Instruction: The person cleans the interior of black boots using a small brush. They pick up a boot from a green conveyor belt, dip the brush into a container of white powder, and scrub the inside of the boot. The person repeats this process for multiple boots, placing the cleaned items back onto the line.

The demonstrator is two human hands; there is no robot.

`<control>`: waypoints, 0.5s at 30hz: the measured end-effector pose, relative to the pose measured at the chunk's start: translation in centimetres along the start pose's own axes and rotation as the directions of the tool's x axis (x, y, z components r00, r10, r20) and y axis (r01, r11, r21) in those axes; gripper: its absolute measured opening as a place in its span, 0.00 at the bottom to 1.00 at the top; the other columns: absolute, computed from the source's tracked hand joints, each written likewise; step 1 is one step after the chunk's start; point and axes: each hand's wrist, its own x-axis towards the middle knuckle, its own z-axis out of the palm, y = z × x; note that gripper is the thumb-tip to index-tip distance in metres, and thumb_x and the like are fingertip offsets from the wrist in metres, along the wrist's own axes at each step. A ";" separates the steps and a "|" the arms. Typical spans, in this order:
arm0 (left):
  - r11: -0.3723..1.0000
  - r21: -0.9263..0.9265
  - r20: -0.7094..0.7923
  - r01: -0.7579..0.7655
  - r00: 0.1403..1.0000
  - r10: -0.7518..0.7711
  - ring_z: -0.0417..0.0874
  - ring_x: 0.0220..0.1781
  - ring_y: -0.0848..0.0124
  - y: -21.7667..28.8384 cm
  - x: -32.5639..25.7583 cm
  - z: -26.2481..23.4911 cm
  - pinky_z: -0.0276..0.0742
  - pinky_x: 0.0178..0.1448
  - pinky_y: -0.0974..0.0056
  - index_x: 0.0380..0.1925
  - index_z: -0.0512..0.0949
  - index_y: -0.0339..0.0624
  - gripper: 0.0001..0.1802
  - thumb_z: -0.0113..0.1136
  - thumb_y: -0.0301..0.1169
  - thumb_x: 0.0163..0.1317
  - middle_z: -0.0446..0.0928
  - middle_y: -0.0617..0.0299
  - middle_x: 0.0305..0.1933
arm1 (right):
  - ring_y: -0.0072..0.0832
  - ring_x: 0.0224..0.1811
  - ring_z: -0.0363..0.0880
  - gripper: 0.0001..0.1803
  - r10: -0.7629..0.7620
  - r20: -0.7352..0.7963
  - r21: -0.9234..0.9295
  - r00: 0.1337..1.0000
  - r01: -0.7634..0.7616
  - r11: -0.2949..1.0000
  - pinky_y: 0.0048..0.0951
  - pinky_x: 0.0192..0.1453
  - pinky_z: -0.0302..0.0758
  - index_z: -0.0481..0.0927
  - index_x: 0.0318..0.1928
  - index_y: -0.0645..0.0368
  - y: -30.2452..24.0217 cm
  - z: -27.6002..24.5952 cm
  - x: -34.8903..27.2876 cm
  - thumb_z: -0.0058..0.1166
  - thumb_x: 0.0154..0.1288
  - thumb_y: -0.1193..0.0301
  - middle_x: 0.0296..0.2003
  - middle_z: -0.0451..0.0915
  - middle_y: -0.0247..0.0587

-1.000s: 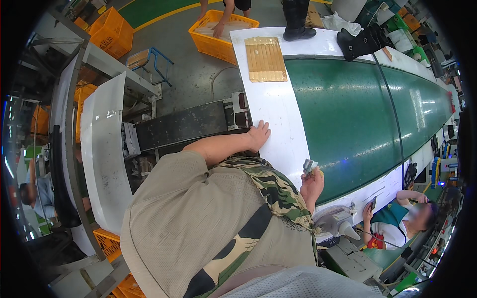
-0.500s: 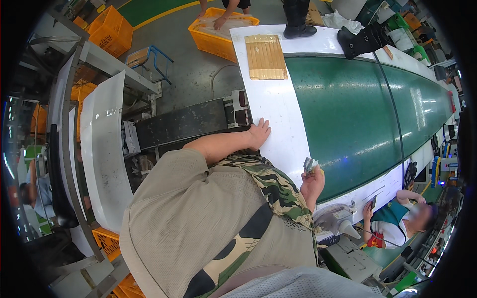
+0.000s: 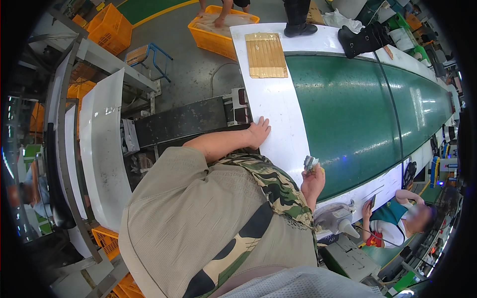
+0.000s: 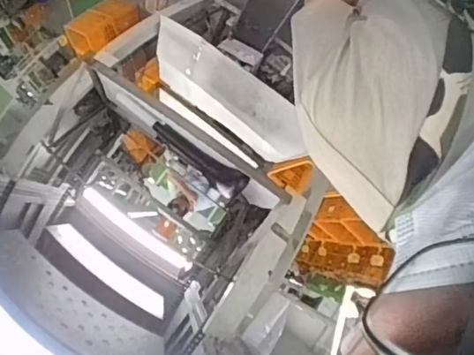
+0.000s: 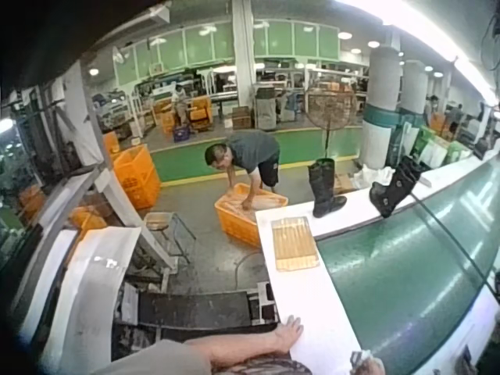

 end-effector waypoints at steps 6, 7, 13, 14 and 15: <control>1.000 -0.014 -0.001 -0.004 1.000 0.004 0.48 0.78 0.36 -0.1 0.4 0.6 0.71 0.66 0.39 0.72 0.53 0.28 0.56 0.72 0.33 0.44 0.46 0.32 0.76 | 0.28 0.29 0.79 0.08 0.005 -0.016 0.000 1.000 -0.005 1.000 0.28 0.29 0.75 0.73 0.41 0.59 0.3 -0.3 0.3 0.55 0.72 0.69 0.33 0.82 0.40; 1.000 -0.013 -0.001 -0.006 1.000 0.006 0.47 0.78 0.36 0.0 0.4 0.6 0.71 0.66 0.39 0.72 0.53 0.28 0.56 0.72 0.33 0.44 0.46 0.32 0.76 | 0.28 0.29 0.79 0.08 0.005 -0.019 0.000 1.000 -0.005 1.000 0.28 0.29 0.75 0.73 0.41 0.59 0.3 -0.3 0.4 0.55 0.72 0.69 0.33 0.82 0.41; 1.000 -0.007 -0.002 -0.003 1.000 0.003 0.47 0.78 0.35 -0.1 0.1 0.3 0.72 0.65 0.40 0.72 0.53 0.28 0.56 0.73 0.34 0.44 0.46 0.32 0.76 | 0.28 0.29 0.79 0.07 0.005 -0.005 0.007 1.000 -0.005 1.000 0.28 0.29 0.75 0.73 0.42 0.60 0.7 -0.7 0.8 0.54 0.72 0.69 0.32 0.81 0.41; 1.000 -0.006 -0.003 -0.005 1.000 0.005 0.48 0.78 0.35 -0.1 0.2 0.4 0.72 0.65 0.40 0.72 0.53 0.28 0.56 0.73 0.34 0.44 0.46 0.32 0.76 | 0.28 0.29 0.79 0.07 0.006 -0.007 0.009 1.000 -0.006 1.000 0.29 0.29 0.75 0.73 0.42 0.60 0.6 -0.5 0.6 0.54 0.72 0.69 0.32 0.81 0.41; 1.000 -0.006 -0.004 -0.006 1.000 0.006 0.48 0.78 0.35 -0.1 0.2 0.5 0.73 0.65 0.40 0.72 0.53 0.28 0.56 0.73 0.34 0.44 0.46 0.32 0.76 | 0.28 0.29 0.79 0.07 0.007 -0.010 0.010 1.000 -0.007 1.000 0.29 0.29 0.75 0.73 0.42 0.60 0.6 -0.4 0.5 0.54 0.72 0.69 0.33 0.81 0.41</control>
